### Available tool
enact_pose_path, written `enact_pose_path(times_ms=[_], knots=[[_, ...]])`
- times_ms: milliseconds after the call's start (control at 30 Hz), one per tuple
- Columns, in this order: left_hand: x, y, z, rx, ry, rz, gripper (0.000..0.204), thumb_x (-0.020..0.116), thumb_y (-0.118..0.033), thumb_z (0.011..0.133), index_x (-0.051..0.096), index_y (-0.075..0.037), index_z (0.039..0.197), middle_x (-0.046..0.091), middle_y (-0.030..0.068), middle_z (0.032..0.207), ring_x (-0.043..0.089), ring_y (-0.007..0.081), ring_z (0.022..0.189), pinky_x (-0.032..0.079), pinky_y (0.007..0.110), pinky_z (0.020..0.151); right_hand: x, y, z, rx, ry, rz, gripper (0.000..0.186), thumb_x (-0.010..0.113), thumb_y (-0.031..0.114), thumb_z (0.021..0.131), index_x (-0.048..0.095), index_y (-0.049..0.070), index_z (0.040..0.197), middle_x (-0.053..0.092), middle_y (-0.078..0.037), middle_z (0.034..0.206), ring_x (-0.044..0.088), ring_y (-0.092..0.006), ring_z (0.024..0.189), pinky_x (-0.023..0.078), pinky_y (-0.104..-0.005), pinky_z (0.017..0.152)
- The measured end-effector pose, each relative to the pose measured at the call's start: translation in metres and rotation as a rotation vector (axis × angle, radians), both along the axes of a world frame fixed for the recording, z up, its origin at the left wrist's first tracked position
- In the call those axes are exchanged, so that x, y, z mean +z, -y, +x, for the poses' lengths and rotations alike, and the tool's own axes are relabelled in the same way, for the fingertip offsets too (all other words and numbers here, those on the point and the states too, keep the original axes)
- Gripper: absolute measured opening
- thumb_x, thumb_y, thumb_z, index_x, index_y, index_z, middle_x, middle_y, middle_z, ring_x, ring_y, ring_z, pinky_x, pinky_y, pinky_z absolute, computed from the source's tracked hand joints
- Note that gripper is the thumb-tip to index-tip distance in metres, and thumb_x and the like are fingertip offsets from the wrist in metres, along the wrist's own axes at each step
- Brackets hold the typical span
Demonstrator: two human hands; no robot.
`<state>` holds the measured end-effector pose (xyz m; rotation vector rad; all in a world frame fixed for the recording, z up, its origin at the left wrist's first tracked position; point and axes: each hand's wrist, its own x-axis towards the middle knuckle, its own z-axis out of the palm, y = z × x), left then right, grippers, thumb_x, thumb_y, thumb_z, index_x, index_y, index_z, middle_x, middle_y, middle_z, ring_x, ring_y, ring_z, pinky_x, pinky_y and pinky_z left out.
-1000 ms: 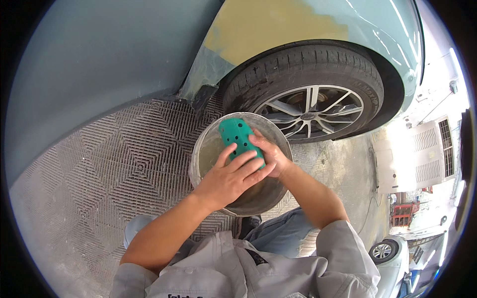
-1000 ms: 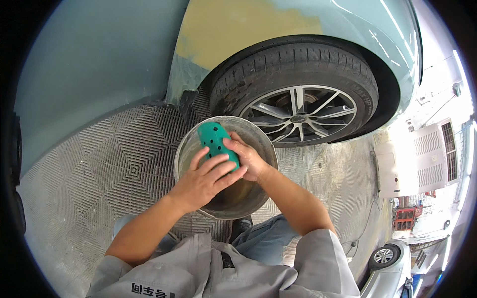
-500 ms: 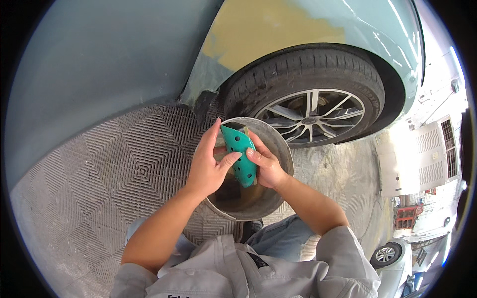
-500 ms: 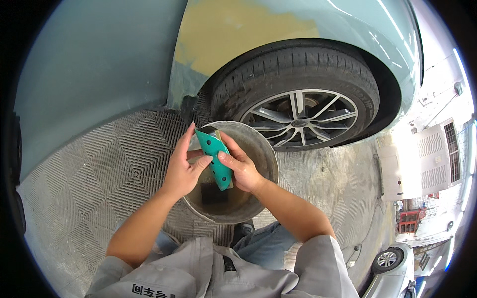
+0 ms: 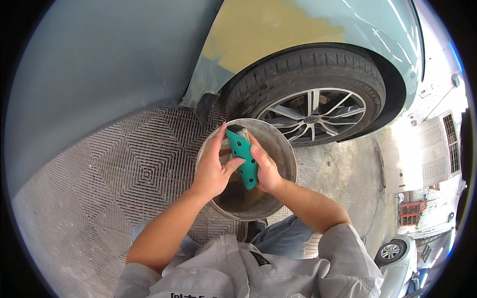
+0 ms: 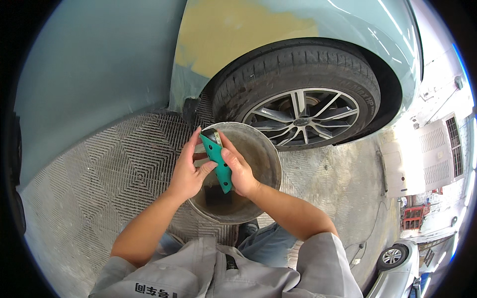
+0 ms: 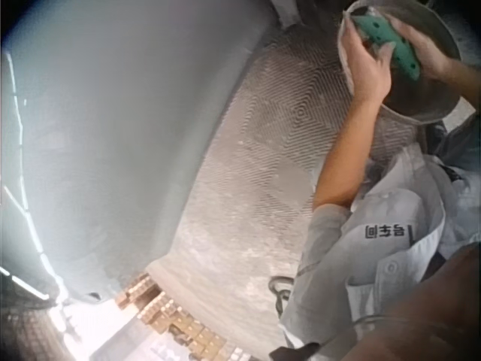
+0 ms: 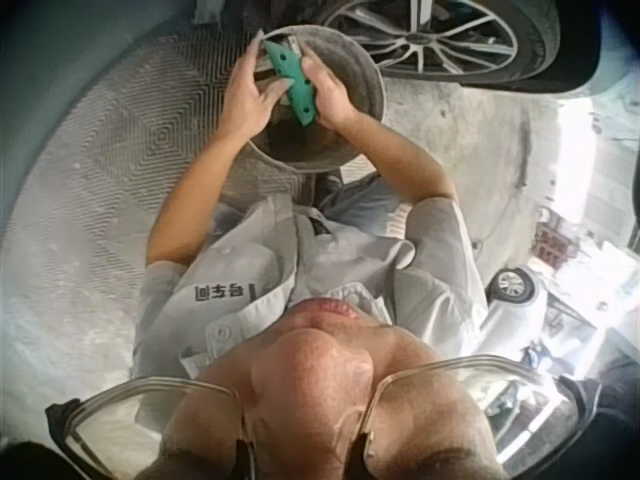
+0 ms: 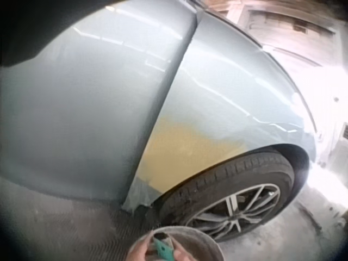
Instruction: The person sands the rear wheel arch of a light blue car using a sanding block and water from a bucket. They repeatedly wet the block and sand the surface, occasionally wiping the area with their hand to check progress.
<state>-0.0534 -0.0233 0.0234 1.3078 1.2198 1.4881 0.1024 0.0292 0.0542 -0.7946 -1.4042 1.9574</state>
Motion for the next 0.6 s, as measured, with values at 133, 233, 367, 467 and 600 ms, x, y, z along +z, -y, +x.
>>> enact_pose_path(times_ms=[133, 233, 367, 467, 600], knots=[[0.003, 0.002, 0.000, -0.043, 0.000, -0.019, 0.085, 0.072, -0.024, 0.086, 0.019, -0.013, 0.152, 0.043, 0.0201, 0.140, 0.059, 0.0323, 0.114, 0.054, 0.039, 0.089, -0.006, -0.003, 0.000, 0.072, -0.031, -0.022, 0.081, 0.049, 0.045, 0.097, 0.008, 0.003, 0.153, 0.034, -0.016, 0.149, 0.033, -0.0252, 0.137, 0.025, -0.0379, 0.113], [0.006, 0.003, -0.001, -0.093, 0.033, -0.109, 0.083, 0.070, -0.022, 0.088, 0.018, -0.014, 0.153, 0.044, 0.0209, 0.141, 0.058, 0.0311, 0.115, 0.054, 0.038, 0.089, -0.009, -0.003, -0.001, 0.064, 0.005, -0.041, 0.080, 0.048, 0.043, 0.098, 0.007, 0.003, 0.154, 0.033, -0.015, 0.150, 0.033, -0.0249, 0.137, 0.025, -0.0380, 0.113], [0.006, 0.004, -0.001, -0.115, 0.044, -0.141, 0.084, 0.070, -0.022, 0.088, 0.016, -0.012, 0.153, 0.044, 0.0209, 0.141, 0.058, 0.0310, 0.115, 0.052, 0.038, 0.092, -0.008, 0.000, 0.000, 0.011, -0.028, -0.178, 0.079, 0.049, 0.038, 0.097, 0.006, 0.004, 0.154, 0.035, -0.014, 0.149, 0.034, -0.0234, 0.136, 0.026, -0.0361, 0.112], [0.005, 0.003, -0.001, -0.154, 0.138, -0.177, 0.082, 0.067, -0.017, 0.090, 0.016, -0.013, 0.153, 0.045, 0.0193, 0.141, 0.056, 0.0284, 0.118, 0.049, 0.037, 0.096, -0.002, 0.000, 0.000, -0.043, -0.013, -0.223, 0.068, 0.047, 0.030, 0.099, 0.014, 0.003, 0.153, 0.038, -0.012, 0.147, 0.039, -0.0218, 0.133, 0.029, -0.0348, 0.111], [0.007, -0.001, -0.003, -0.202, 0.315, -0.235, 0.080, 0.065, -0.013, 0.092, 0.014, -0.012, 0.154, 0.045, 0.0183, 0.140, 0.052, 0.0255, 0.122, 0.044, 0.036, 0.101, 0.008, -0.003, -0.001, -0.075, 0.034, -0.201, 0.062, 0.052, 0.023, 0.099, 0.025, 0.002, 0.150, 0.045, -0.010, 0.142, 0.045, -0.0200, 0.127, 0.034, -0.0329, 0.107]])
